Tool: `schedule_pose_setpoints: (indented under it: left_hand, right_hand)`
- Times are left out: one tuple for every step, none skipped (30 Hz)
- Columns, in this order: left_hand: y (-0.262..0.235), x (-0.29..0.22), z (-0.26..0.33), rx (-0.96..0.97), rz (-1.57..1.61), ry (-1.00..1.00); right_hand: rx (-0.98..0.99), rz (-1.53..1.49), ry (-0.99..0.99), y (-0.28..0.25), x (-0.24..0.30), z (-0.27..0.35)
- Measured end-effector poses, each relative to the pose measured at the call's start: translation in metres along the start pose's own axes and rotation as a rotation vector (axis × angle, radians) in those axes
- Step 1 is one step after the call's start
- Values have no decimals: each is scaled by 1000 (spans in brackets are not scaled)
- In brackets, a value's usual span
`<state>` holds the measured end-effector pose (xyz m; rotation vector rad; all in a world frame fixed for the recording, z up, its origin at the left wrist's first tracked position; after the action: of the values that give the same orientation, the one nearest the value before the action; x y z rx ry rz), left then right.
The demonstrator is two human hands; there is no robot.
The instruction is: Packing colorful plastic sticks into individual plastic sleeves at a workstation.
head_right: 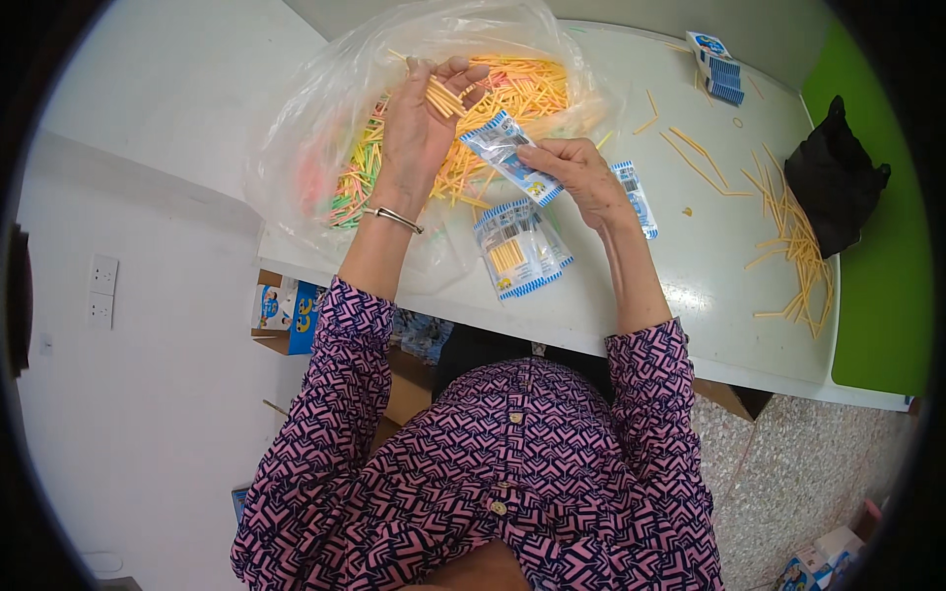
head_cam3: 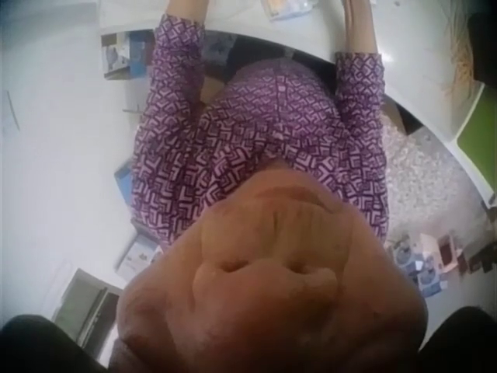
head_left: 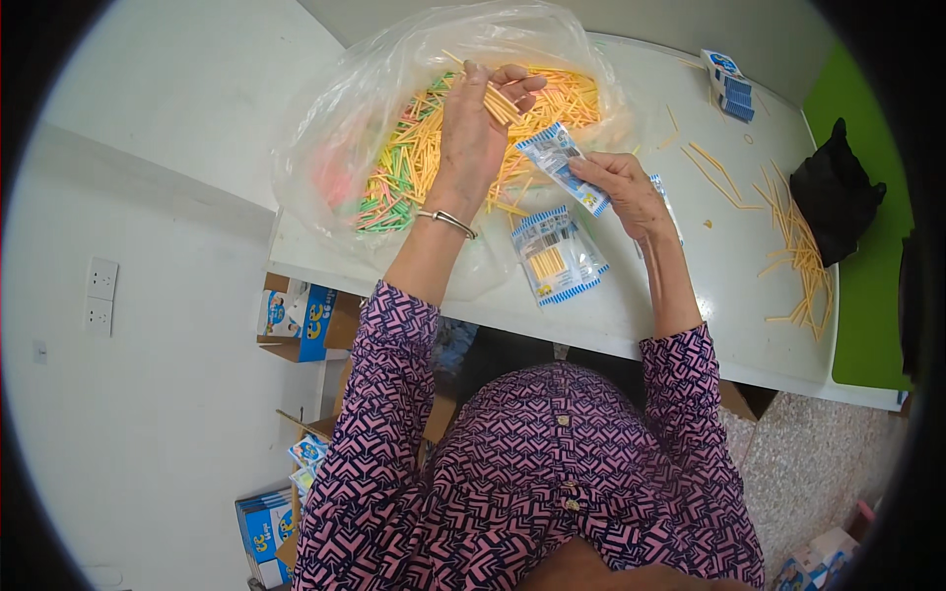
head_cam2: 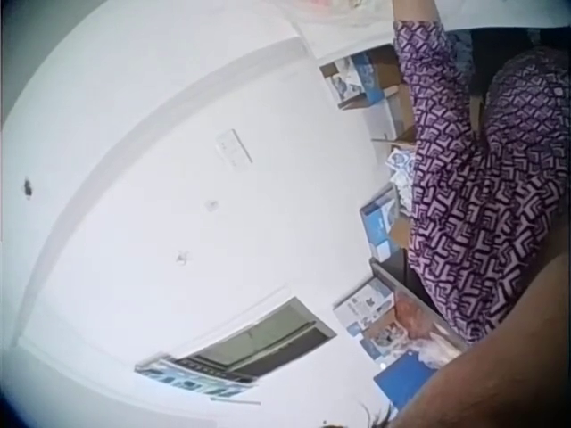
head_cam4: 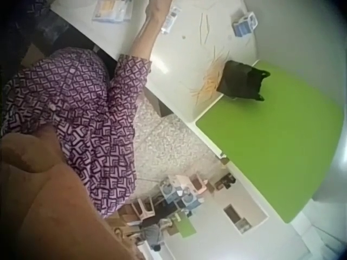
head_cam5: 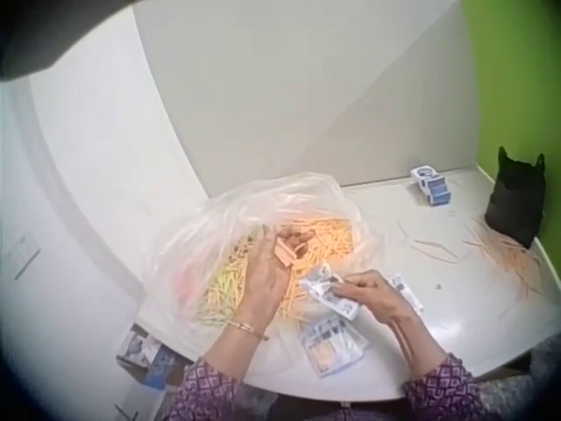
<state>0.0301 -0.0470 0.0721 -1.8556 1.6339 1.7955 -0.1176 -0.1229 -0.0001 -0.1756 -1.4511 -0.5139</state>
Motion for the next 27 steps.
schedule_pose_setpoints:
  left_hand:
    - [6, 1, 2, 50, -24, 1]
    - [11, 1, 4, 100, -47, 3]
    - [14, 2, 6, 101, -47, 0]
    - [18, 3, 10, 123, -82, -2]
    - [21, 4, 13, 145, -118, -4]
    - [23, 4, 16, 145, -118, -6]
    - [25, 5, 18, 163, -171, -9]
    - [28, 6, 21, 181, -223, -13]
    - [29, 8, 24, 181, -223, -15]
    - [32, 9, 28, 196, -228, -14]
    - [34, 11, 31, 212, -232, -14]
    - [34, 12, 33, 213, -233, -14]
    - [34, 16, 36, 230, -253, -44]
    - [33, 19, 38, 248, -274, -74]
    - [31, 20, 41, 249, -274, -74]
    - [29, 22, 44, 255, -325, -103]
    - [26, 24, 47, 260, -376, -132]
    - [24, 24, 49, 260, -377, -132]
    - [22, 26, 51, 282, -402, -142]
    - [22, 26, 53, 302, -427, -152]
    - [22, 23, 54, 305, -427, -154]
    - [21, 17, 54, 336, -598, -129]
    - [21, 13, 54, 366, -770, -102]
    - [18, 12, 54, 365, -771, -102]
    - [19, 8, 53, 407, -939, 13]
    - [21, 3, 54, 448, -1106, 132]
    - [21, 2, 55, 447, -1106, 129]
  right_hand:
    - [26, -22, 4, 0, -3, -1]
    - [24, -23, 6, -1, -5, 0]
    - [30, -31, 13, -1, -6, 0]
    - [36, -40, 19, -1, -7, 1]
    - [34, -42, 20, -2, -8, 1]
    - [39, -40, 31, -3, -10, 1]
    - [44, -39, 43, -3, -11, 1]
    - [43, -40, 43, -3, -11, 2]
    - [42, -57, 42, -3, -11, 4]
    - [40, -73, 41, -2, -11, 5]
    - [38, -74, 42, -3, -11, 5]
    - [44, -81, 36, -3, -11, 5]
    - [50, -87, 30, -2, -11, 5]
    - [49, -88, 30, -1, -10, 6]
    - [42, -95, 21, -1, -9, 7]
    - [35, -103, 12, -1, -8, 8]
    - [35, -104, 11, 0, -8, 8]
    - [38, -110, 7, 1, -9, 9]
    - [41, -117, 2, 1, -9, 9]
    - [43, -117, 2, 1, -10, 9]
    - [36, -94, -10, -1, -10, 9]
    - [29, -71, -22, -4, -11, 9]
    - [27, -72, -22, -5, -13, 7]
    - [28, -77, -28, -5, -13, 5]
    - [29, -82, -35, -5, -13, 5]
    - [30, -82, -33, -4, -14, 5]
    - [36, -90, -57, -2, -12, 5]
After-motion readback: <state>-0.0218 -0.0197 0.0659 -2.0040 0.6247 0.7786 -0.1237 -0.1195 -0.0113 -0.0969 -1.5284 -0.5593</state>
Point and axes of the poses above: each hand's wrist, its own z-axis away from the middle knuckle, its own y-axis out of the palm, x = y × z, the point moved 7 cm from there along -z, towards the middle knuckle, and after that the axes turned 5 degrees about y, right-handed, at the moved point
